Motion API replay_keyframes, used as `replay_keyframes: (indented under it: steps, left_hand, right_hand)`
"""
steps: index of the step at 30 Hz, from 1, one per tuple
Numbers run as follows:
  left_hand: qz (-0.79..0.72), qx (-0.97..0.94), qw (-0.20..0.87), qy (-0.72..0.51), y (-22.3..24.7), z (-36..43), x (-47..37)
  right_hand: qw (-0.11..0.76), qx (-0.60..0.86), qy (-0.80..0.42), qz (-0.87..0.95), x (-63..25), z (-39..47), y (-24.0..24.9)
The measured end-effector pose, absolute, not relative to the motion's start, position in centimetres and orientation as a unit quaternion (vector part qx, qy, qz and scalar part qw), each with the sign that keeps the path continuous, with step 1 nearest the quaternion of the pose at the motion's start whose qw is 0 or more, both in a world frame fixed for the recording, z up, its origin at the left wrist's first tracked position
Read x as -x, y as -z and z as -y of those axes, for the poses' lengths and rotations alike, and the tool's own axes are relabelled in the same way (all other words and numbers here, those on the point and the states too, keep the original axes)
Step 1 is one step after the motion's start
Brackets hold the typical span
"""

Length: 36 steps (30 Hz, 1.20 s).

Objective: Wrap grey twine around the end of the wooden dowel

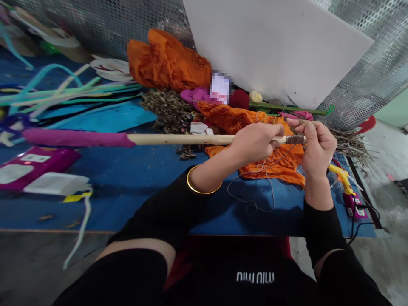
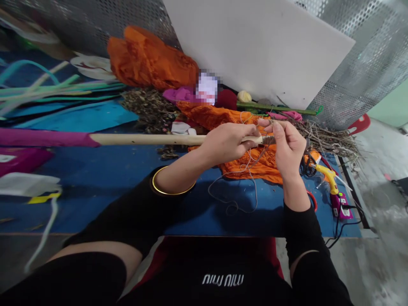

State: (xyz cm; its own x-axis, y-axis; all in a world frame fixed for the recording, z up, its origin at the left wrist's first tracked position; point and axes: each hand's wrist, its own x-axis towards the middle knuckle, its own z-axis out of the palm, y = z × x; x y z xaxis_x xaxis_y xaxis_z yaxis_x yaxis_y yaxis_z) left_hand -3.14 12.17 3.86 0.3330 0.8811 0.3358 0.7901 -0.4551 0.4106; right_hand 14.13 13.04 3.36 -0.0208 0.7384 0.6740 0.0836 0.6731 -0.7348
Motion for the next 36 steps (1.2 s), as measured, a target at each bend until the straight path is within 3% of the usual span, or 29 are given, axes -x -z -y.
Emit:
replay_keyframes:
  steps: [11, 23, 36]
  left_hand:
    - [-0.511, -0.843, 0.027, -0.166, -4.0, -11.8, 2.8]
    - [-0.518, -0.833, 0.063, -0.184, -4.2, -11.8, 3.2]
    - [-0.471, -0.819, 0.129, -0.302, -3.7, -12.3, 4.2]
  right_hand:
    - [0.601, 0.332, -0.23, 0.69, -14.2, -13.7, -3.3]
    - [0.594, 0.327, -0.231, 0.697, -14.1, -13.1, -3.4]
    - [0.595, 0.268, -0.217, 0.726, -14.5, -12.9, -3.2]
